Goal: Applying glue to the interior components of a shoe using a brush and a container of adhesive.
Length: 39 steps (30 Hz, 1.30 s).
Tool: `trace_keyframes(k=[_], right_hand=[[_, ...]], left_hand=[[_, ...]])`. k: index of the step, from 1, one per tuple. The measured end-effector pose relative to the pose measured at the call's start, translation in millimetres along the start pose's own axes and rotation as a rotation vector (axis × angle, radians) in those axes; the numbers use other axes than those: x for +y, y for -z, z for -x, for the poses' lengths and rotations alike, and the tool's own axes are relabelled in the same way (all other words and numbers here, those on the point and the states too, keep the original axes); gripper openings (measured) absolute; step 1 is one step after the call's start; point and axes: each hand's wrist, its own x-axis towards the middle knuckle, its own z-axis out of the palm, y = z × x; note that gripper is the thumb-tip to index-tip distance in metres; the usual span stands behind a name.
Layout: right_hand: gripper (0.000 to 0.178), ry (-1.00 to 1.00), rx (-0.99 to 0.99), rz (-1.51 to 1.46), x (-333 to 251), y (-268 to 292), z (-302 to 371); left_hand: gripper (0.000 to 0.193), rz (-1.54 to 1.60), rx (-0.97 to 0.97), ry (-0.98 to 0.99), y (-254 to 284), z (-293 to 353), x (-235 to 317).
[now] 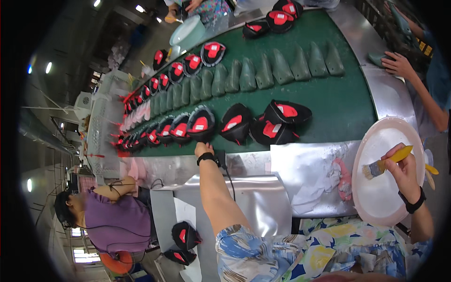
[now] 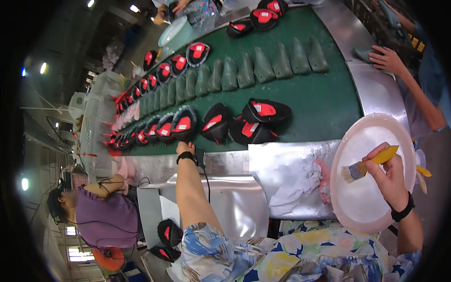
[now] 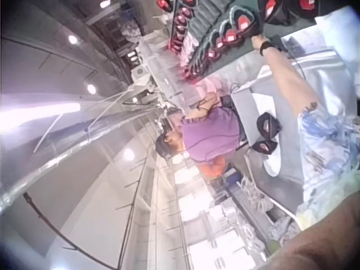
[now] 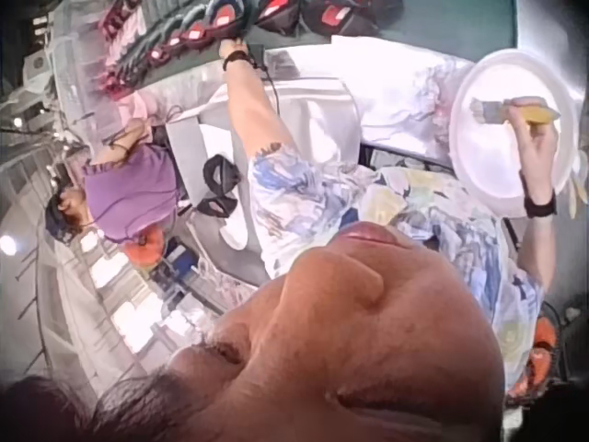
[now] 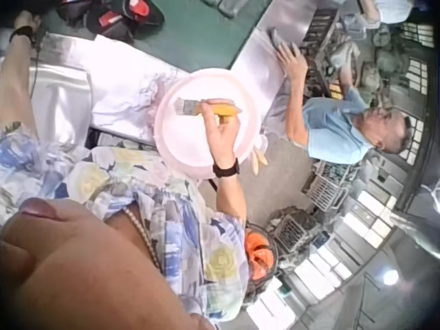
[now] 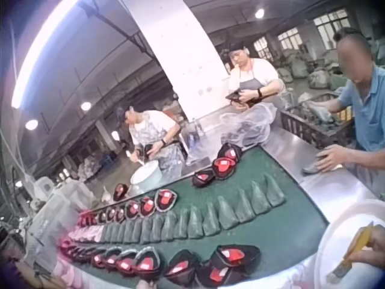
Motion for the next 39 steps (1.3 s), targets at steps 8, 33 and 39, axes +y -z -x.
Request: trace_keyframes(k=[8,33,39], right_hand=[[0.008,0.088,-0.090,0.077,-10,-4,8],[0.013,0.434,0.015,0.410,9,77,47],[0.024,0.464,0.057,0.287,5,82,35]], left_hand=[[0.052,-0.374,-0.482,-0.083,-51,147,-20],[0.037,-0.484,-1.141,-0.417,-27,328,38],[0.045,-0.315,-1.399,0.095,-2,367,4]])
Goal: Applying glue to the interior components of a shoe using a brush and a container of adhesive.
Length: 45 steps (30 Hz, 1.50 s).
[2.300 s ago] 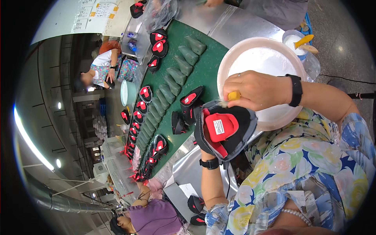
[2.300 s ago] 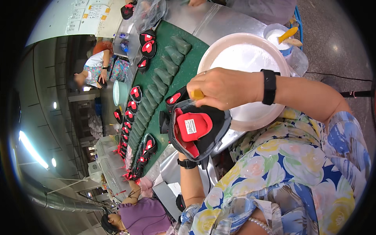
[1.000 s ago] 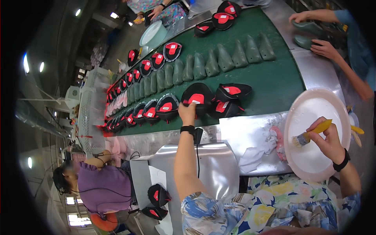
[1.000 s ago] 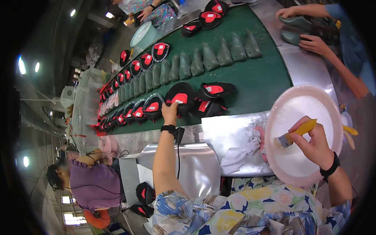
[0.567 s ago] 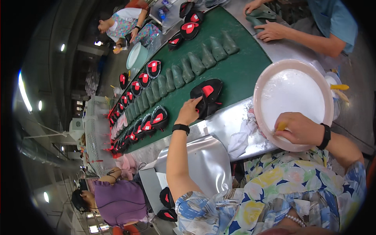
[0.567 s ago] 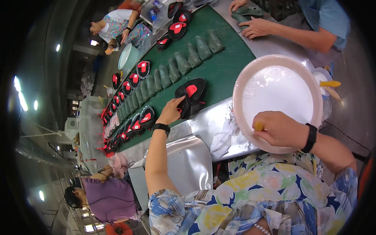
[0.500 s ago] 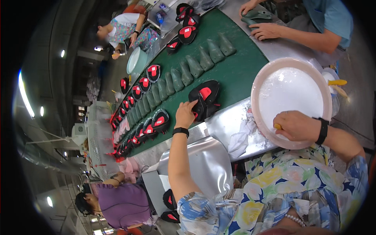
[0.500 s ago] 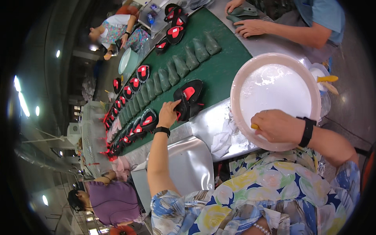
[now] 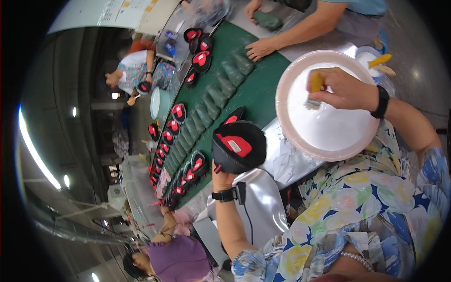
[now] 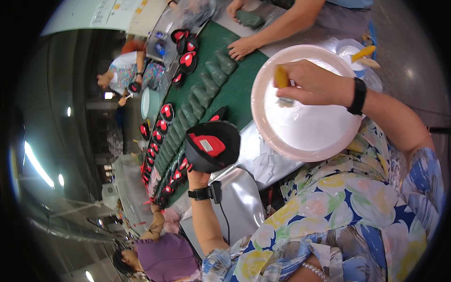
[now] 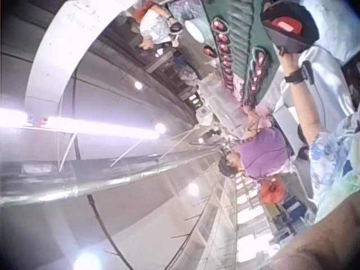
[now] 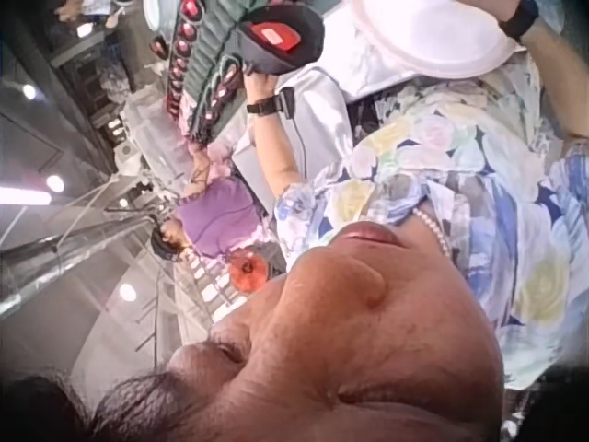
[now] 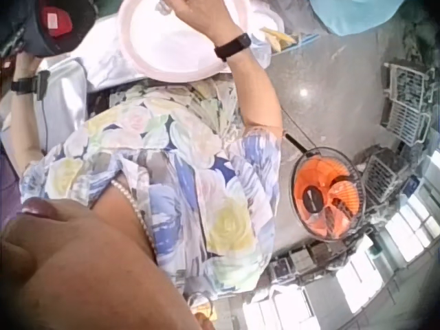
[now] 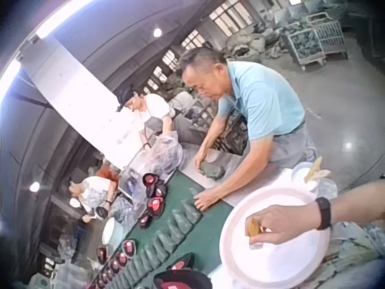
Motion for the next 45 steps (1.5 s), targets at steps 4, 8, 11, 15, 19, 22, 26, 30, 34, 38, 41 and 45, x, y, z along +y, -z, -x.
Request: trace_keyframes(k=[4,8,11,15,19,22,26,30,34,38,41,45], right_hand=[[0.019,0.138,0.030,-0.053,-8,10,-21],[0.022,0.315,0.008,-0.261,-19,11,-39],[0.024,0.235,0.048,-0.172,-23,16,-38],[0.029,0.035,0.136,-0.108,-24,15,-30],[0.035,-0.167,0.246,-0.190,-19,-6,-20],[0.037,-0.260,0.209,-0.247,-22,-17,-13],[0.038,-0.351,0.144,-0.397,-16,-27,-6],[0.030,-0.383,0.103,-0.571,-26,-20,-1],[0.022,-0.132,0.196,-0.444,-24,-11,3],[0.017,0.142,0.233,-0.414,-20,-5,5],[0.016,0.425,0.238,-0.331,-24,-17,3],[0.012,0.799,0.153,-0.307,-41,-39,-12]], left_hand=[[0.046,-0.397,-0.156,-0.004,-65,-8,-10],[0.049,-0.447,-0.322,-0.049,-106,-17,-6],[0.059,-0.436,-0.218,-0.094,-126,-14,-2],[0.056,-0.880,-0.100,-0.520,-124,-3,-23],[0.063,-1.329,0.041,-0.850,-118,-7,-44],[0.066,-0.818,0.054,-0.803,-130,-9,-58],[0.045,-0.895,0.019,-1.000,-162,-12,-46],[0.046,-1.026,0.040,-1.084,-164,-17,-39],[0.048,-0.738,0.008,-0.638,-156,-19,-36],[0.045,-0.409,-0.174,-0.157,-160,-15,-53],[0.045,0.074,-0.345,0.317,-157,-10,-85],[0.045,0.420,-0.356,0.590,-161,7,-121]])
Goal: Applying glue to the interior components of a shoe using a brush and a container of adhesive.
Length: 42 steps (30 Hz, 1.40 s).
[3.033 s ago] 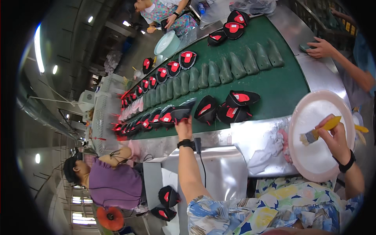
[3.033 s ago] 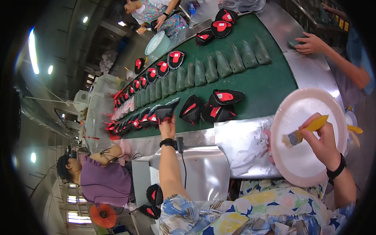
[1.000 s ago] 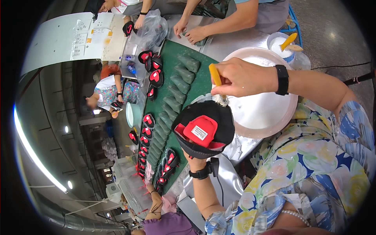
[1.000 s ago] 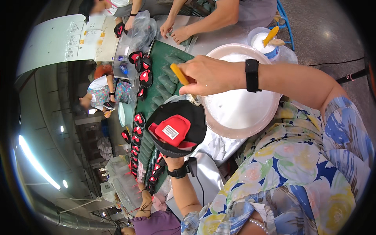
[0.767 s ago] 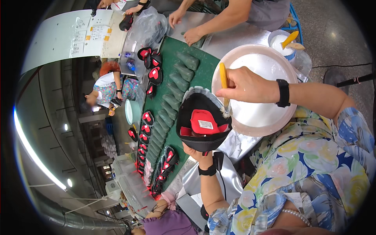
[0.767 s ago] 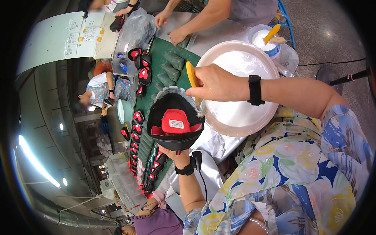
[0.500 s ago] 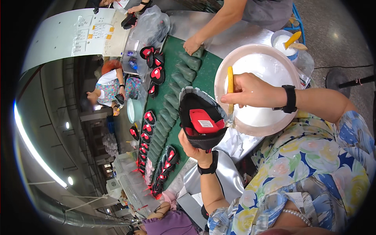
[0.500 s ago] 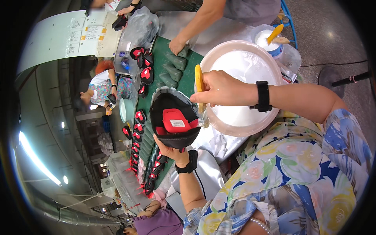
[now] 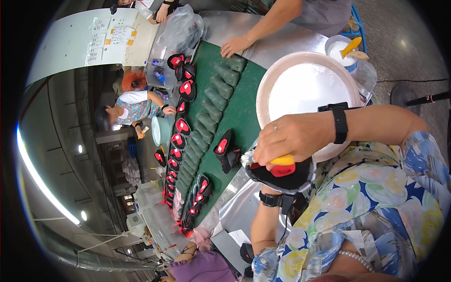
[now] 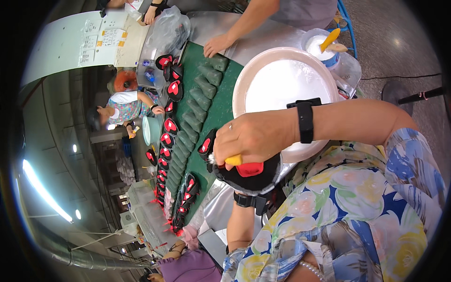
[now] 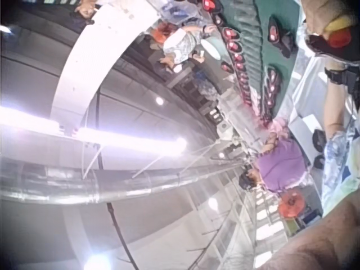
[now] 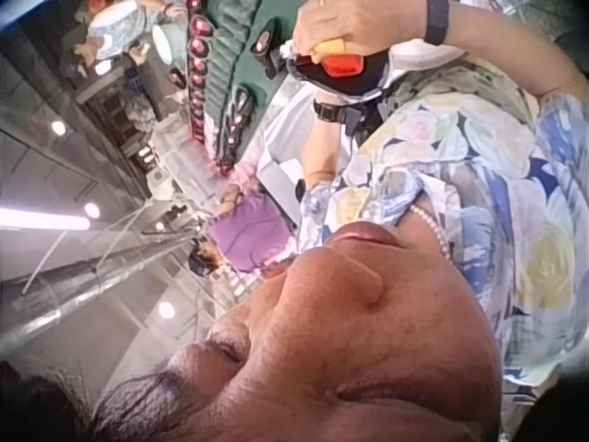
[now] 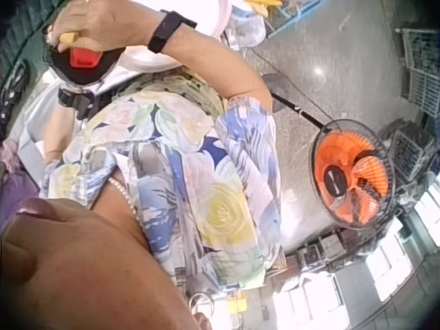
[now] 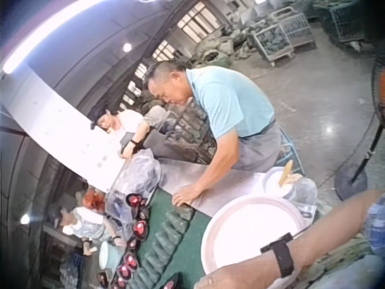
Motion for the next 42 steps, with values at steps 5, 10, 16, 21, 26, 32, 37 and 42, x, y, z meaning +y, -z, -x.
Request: trace_keyframes(k=[5,10,16,21,26,32,37,42], right_hand=[[0.013,-0.241,-0.161,0.130,15,13,6],[0.013,-0.306,-0.168,0.261,17,18,3],[0.019,-0.397,-0.210,0.293,18,24,0],[0.020,-0.724,-0.316,0.169,15,37,-3],[0.015,-0.557,-0.076,0.192,3,44,4],[0.014,-0.366,-0.207,0.182,11,31,19],[0.016,-0.447,-0.119,0.157,0,40,7],[0.014,-0.490,-0.093,0.171,6,30,10]], left_hand=[[0.045,0.198,0.008,-0.014,4,-8,-2],[0.046,0.304,0.038,-0.088,7,0,9],[0.046,0.217,0.055,-0.161,9,6,17],[0.045,0.028,0.076,-0.254,10,7,24],[0.045,-0.283,0.117,-0.427,0,7,32],[0.045,-0.536,0.170,-0.603,-18,4,35],[0.045,-0.659,0.238,-0.747,-25,2,35],[0.045,-0.742,0.277,-0.910,-14,15,57]])
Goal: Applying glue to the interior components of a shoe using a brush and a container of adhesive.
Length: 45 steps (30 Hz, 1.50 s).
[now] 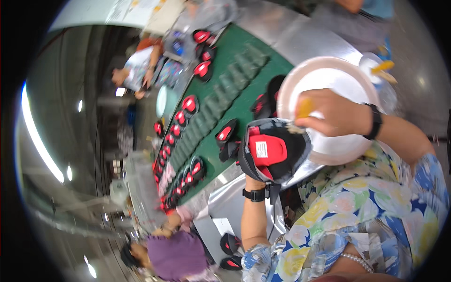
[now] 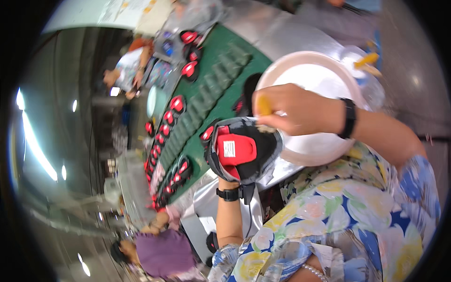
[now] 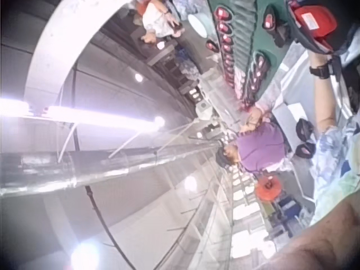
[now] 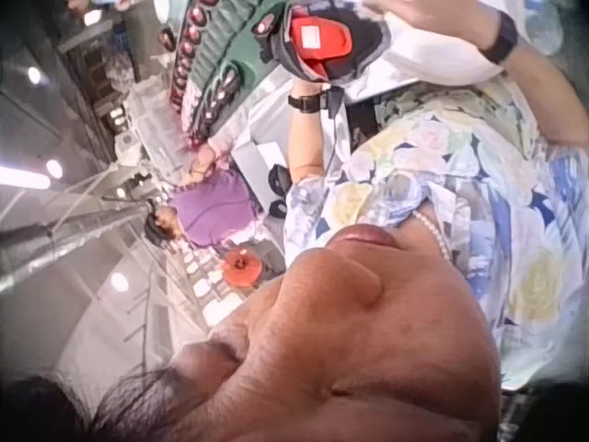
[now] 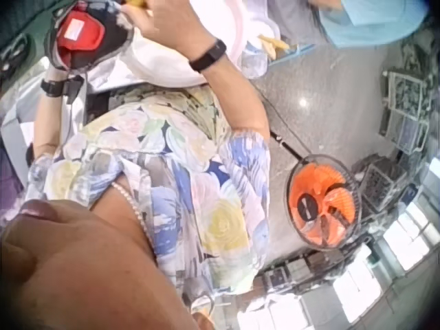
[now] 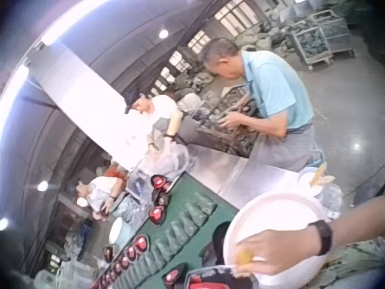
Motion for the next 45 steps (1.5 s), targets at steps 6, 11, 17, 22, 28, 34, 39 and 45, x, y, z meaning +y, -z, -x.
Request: trace_keyframes(k=[6,11,17,22,28,34,39,45], right_hand=[[0.011,-0.265,0.161,-0.039,-27,10,3],[0.012,-0.425,0.037,-0.042,-34,0,-1],[0.012,-0.624,0.009,-0.032,-28,-2,-14],[0.011,-0.739,-0.035,-0.036,-39,11,-7],[0.011,-0.652,-0.201,0.062,-61,7,-12],[0.015,-0.500,-0.244,0.089,-56,11,-3],[0.016,-0.332,-0.434,0.182,-42,11,17],[0.017,-0.344,-0.457,0.171,-42,8,27]], left_hand=[[0.031,0.055,0.611,0.097,212,4,-21],[0.028,0.464,0.685,0.055,321,-7,-35],[0.035,0.225,1.000,-0.010,468,10,-76],[0.072,-0.133,1.248,0.331,389,-51,-109],[0.101,-1.123,0.562,0.730,229,-125,-65],[0.074,-1.291,0.484,-0.173,87,-131,-33],[0.049,-1.218,-0.328,-0.197,61,-72,-35],[0.045,-0.969,-0.477,-0.062,47,-87,-25]])
